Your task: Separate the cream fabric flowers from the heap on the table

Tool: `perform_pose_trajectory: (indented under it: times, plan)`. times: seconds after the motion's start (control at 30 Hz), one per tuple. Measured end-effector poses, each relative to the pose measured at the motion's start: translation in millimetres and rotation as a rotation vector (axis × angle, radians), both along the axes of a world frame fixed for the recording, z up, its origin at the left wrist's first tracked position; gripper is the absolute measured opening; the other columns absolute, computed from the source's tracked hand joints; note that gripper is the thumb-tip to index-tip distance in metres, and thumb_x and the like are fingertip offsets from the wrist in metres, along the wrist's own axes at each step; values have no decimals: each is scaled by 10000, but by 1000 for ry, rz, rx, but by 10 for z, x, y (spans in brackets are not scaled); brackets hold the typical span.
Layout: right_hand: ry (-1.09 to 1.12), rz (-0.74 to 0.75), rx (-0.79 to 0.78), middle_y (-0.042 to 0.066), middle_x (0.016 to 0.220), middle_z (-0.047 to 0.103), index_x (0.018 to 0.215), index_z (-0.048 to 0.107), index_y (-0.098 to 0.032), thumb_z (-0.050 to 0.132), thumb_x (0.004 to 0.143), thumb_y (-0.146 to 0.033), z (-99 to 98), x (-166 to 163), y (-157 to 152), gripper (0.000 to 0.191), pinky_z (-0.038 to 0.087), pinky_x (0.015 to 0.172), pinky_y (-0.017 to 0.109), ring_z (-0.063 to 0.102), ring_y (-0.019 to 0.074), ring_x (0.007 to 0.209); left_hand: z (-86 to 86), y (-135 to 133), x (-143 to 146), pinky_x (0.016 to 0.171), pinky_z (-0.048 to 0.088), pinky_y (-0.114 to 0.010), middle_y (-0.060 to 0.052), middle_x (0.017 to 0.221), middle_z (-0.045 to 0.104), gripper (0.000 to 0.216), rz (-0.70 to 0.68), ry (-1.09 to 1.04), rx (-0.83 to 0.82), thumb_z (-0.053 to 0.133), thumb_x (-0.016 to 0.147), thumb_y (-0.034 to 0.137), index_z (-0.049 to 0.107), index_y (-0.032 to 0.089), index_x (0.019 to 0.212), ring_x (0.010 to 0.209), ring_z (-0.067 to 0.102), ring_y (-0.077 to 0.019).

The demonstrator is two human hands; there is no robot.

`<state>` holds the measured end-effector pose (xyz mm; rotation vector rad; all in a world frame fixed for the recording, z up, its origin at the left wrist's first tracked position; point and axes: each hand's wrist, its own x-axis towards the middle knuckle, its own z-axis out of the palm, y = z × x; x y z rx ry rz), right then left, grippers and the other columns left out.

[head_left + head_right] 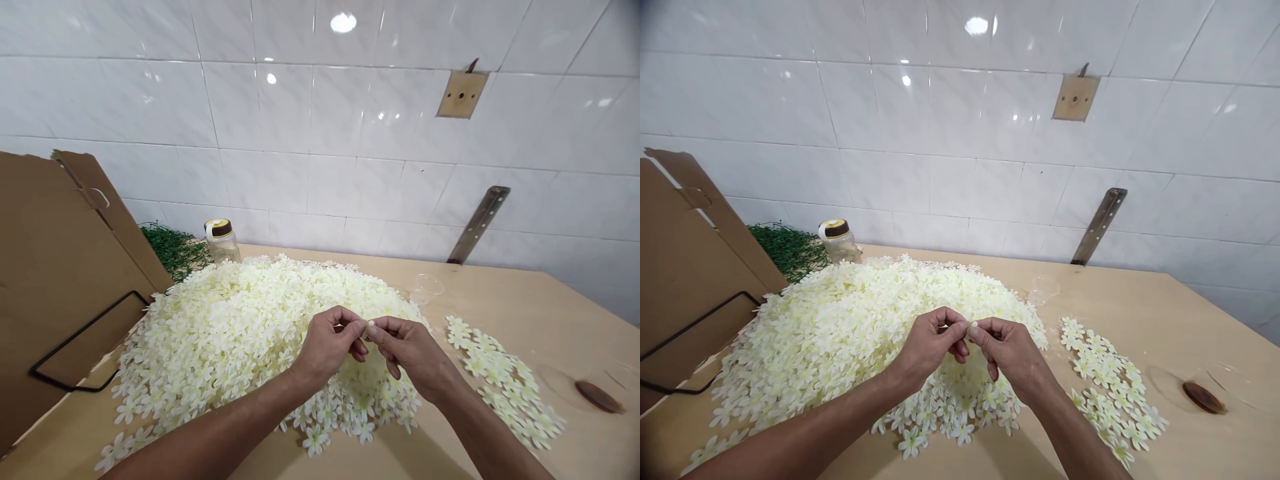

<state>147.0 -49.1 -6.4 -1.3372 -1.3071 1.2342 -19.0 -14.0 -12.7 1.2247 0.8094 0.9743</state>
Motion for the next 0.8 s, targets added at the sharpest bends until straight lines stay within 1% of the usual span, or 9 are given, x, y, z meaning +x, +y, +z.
perform_pose_trajectory:
  times: [0.1,0.2,0.3,0.4,0.5,0.57,0.67,0.8]
  plan:
    - [31,6,-16,-51,535,474,674,654,-174,751,756,-530,-24,39,-35,378,336,397,218,385,74,407,-24,-26,2,495,515,-269,-16,540,606,266,-63,8,22,679,828,394,614,138,800,467,576,-132]
    - [41,20,-10,-44,543,485,663,638,-171,744,767,-530,-46,75,-50,388,338,399,216,396,75,416,2,-45,0,479,506,-268,-7,554,588,303,-97,-10,-3,677,827,434,597,143,796,464,571,-133]
    - [62,27,8,-50,525,464,692,646,-171,720,799,-527,-70,86,-52,379,345,403,213,398,80,425,55,-49,-4,458,497,-268,-15,636,597,337,-102,-52,-60,682,819,463,581,142,792,484,586,-138]
    - [114,38,26,-38,543,481,698,649,-165,698,830,-519,-86,72,-51,381,369,416,216,413,85,452,82,-31,-20,453,486,-259,-23,684,605,347,-112,-83,-95,673,829,469,583,136,790,496,588,-133]
    - [178,51,29,-25,567,496,758,691,-157,706,830,-509,-83,50,-53,360,401,436,219,427,96,498,65,11,-48,449,471,-241,-20,689,596,345,-120,-109,-119,650,853,469,613,127,829,496,579,-120]
    - [199,39,13,-27,559,488,758,695,-154,722,818,-508,-77,35,-58,360,402,426,215,416,94,495,41,46,-67,449,465,-234,-18,695,589,350,-123,-129,-135,636,866,472,628,123,848,495,570,-111]
    - [213,14,-15,-26,568,485,690,636,-161,698,833,-532,-82,2,-71,402,401,403,211,400,81,466,16,82,-87,449,463,-232,-23,708,588,374,-139,-152,-146,617,878,494,634,121,853,500,562,-106]
    - [238,-9,-28,-25,617,489,697,575,-176,615,883,-569,-112,-54,-95,437,427,406,221,415,79,460,21,69,-89,436,460,-232,-29,704,593,396,-173,-129,-169,596,887,514,633,121,864,488,560,-107]
